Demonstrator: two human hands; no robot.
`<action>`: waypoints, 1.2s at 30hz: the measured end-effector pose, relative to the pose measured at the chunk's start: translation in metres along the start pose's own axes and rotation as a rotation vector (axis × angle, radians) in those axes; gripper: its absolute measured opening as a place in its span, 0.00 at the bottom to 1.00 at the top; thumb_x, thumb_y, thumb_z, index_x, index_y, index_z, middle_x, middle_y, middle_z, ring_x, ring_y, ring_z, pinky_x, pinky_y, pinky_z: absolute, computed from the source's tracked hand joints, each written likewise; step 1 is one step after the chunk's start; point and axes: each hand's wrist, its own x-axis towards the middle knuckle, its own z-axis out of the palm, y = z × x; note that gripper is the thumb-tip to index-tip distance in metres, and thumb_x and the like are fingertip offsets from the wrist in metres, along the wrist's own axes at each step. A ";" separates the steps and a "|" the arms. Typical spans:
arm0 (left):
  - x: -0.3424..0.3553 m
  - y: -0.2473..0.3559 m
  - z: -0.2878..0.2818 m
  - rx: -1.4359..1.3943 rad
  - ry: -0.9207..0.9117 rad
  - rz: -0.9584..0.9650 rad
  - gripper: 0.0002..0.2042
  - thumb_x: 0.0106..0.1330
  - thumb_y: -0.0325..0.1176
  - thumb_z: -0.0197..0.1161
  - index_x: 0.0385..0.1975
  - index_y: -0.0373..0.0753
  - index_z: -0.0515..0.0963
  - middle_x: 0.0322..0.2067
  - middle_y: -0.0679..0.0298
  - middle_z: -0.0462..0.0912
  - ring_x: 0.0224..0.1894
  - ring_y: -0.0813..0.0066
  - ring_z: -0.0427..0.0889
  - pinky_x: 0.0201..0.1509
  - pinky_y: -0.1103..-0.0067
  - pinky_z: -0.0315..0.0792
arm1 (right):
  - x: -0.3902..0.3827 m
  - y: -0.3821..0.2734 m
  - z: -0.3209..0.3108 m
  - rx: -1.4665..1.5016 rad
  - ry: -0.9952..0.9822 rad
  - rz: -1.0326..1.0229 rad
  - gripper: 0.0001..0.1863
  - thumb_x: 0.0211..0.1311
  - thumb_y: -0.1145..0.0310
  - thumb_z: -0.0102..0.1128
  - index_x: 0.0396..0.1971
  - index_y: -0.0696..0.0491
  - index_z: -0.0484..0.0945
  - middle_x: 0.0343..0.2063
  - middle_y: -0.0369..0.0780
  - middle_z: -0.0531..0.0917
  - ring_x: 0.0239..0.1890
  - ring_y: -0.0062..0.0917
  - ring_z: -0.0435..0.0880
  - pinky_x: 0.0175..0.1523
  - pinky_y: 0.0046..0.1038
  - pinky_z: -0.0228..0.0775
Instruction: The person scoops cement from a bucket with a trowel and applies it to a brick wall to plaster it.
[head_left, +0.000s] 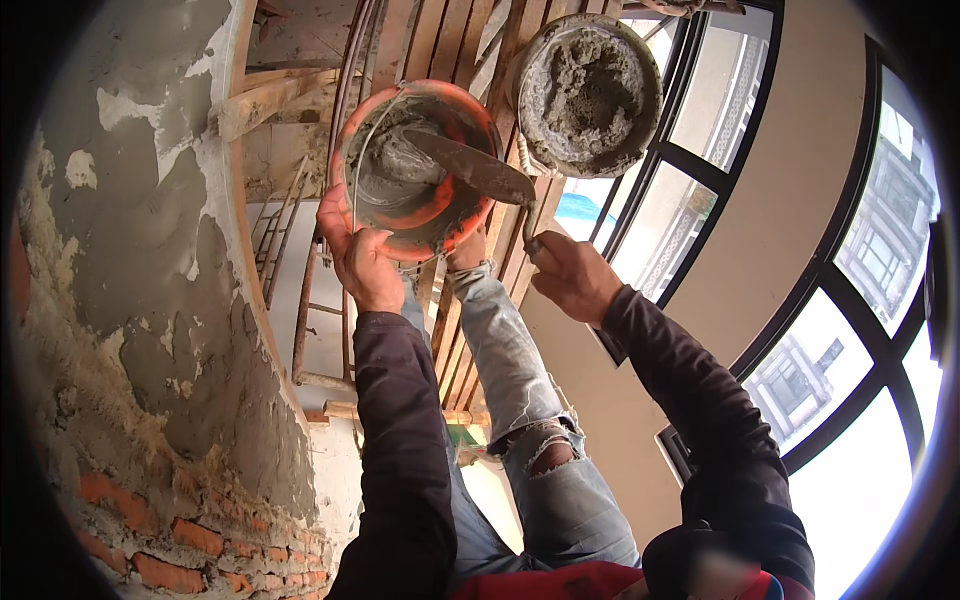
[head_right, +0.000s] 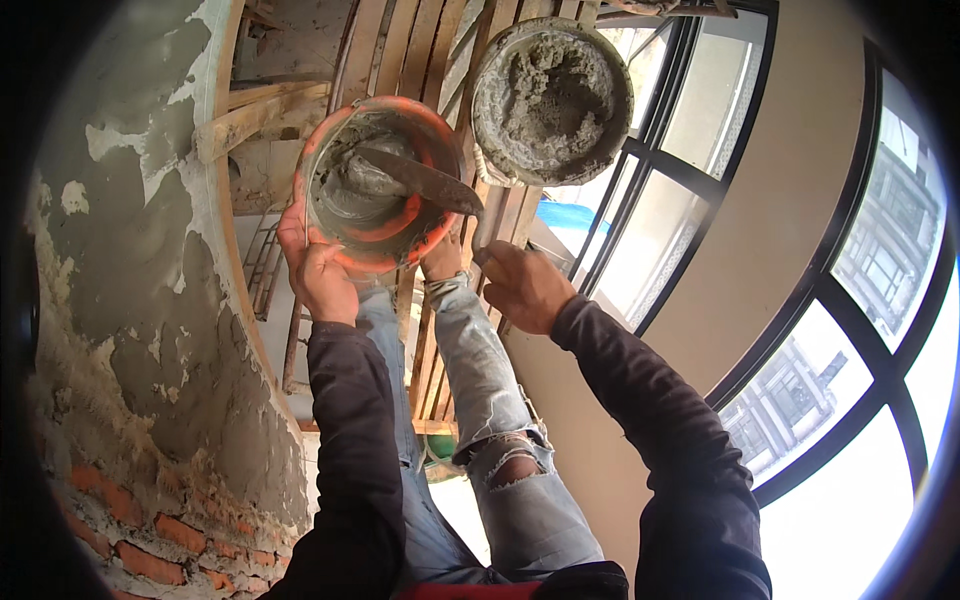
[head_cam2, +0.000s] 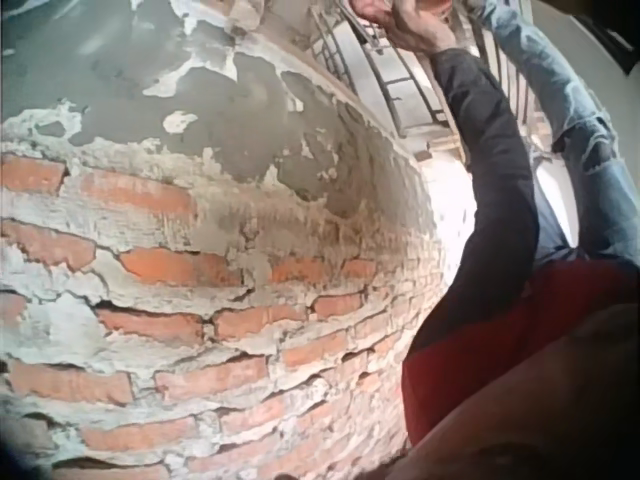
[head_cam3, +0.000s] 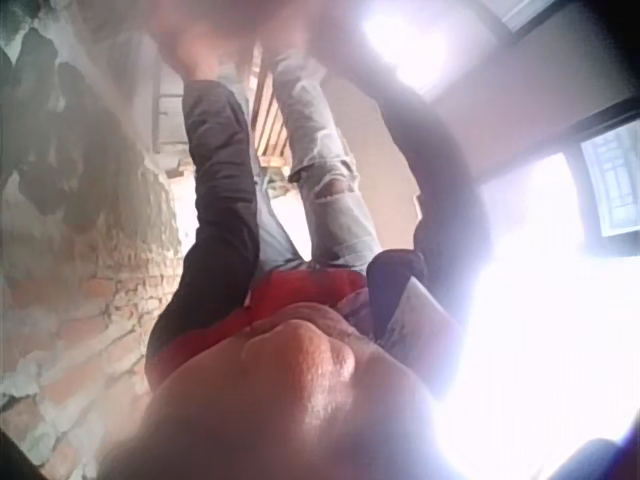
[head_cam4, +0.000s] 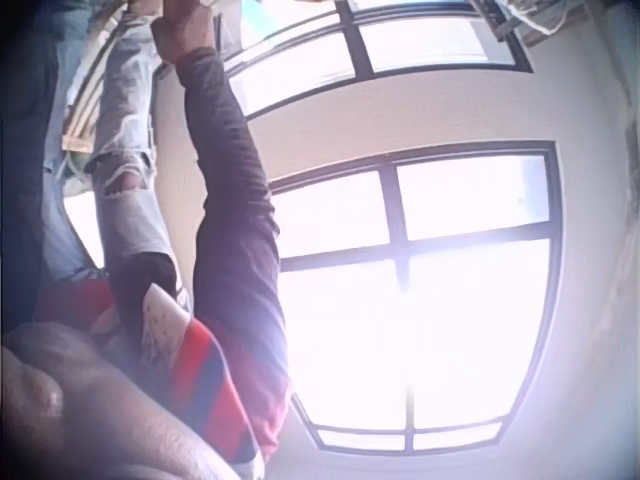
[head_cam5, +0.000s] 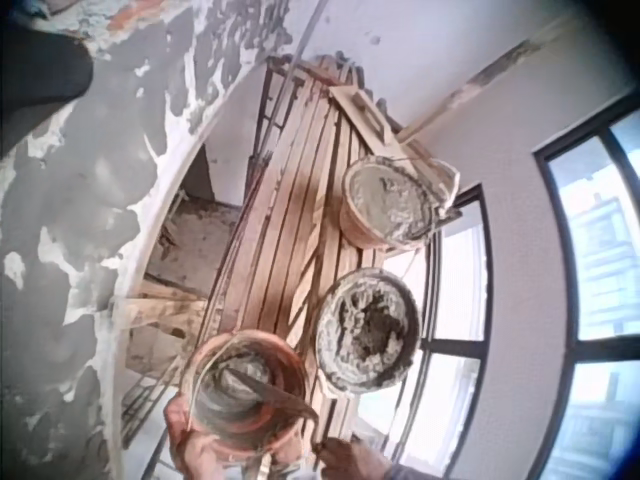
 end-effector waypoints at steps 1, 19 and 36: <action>0.000 0.001 0.000 -0.004 -0.001 0.000 0.32 0.46 0.23 0.47 0.59 0.37 0.63 0.67 0.55 0.61 0.69 0.62 0.61 0.73 0.68 0.55 | -0.016 -0.008 -0.018 0.020 -0.009 0.011 0.16 0.53 0.70 0.62 0.42 0.59 0.74 0.26 0.50 0.79 0.31 0.47 0.80 0.38 0.40 0.71; 0.002 -0.002 0.014 0.047 -0.008 -0.020 0.32 0.46 0.21 0.49 0.58 0.38 0.65 0.71 0.56 0.57 0.73 0.62 0.53 0.76 0.68 0.45 | 0.127 0.030 -0.165 -1.289 -0.093 0.235 0.11 0.57 0.75 0.55 0.38 0.62 0.79 0.36 0.51 0.86 0.43 0.42 0.87 0.49 0.38 0.80; 0.000 0.001 0.009 0.034 -0.002 0.002 0.31 0.46 0.21 0.47 0.58 0.38 0.65 0.71 0.57 0.58 0.74 0.61 0.53 0.76 0.68 0.47 | 0.084 0.057 -0.202 -1.197 -0.030 0.298 0.11 0.62 0.69 0.54 0.34 0.59 0.82 0.39 0.52 0.84 0.45 0.48 0.84 0.53 0.42 0.76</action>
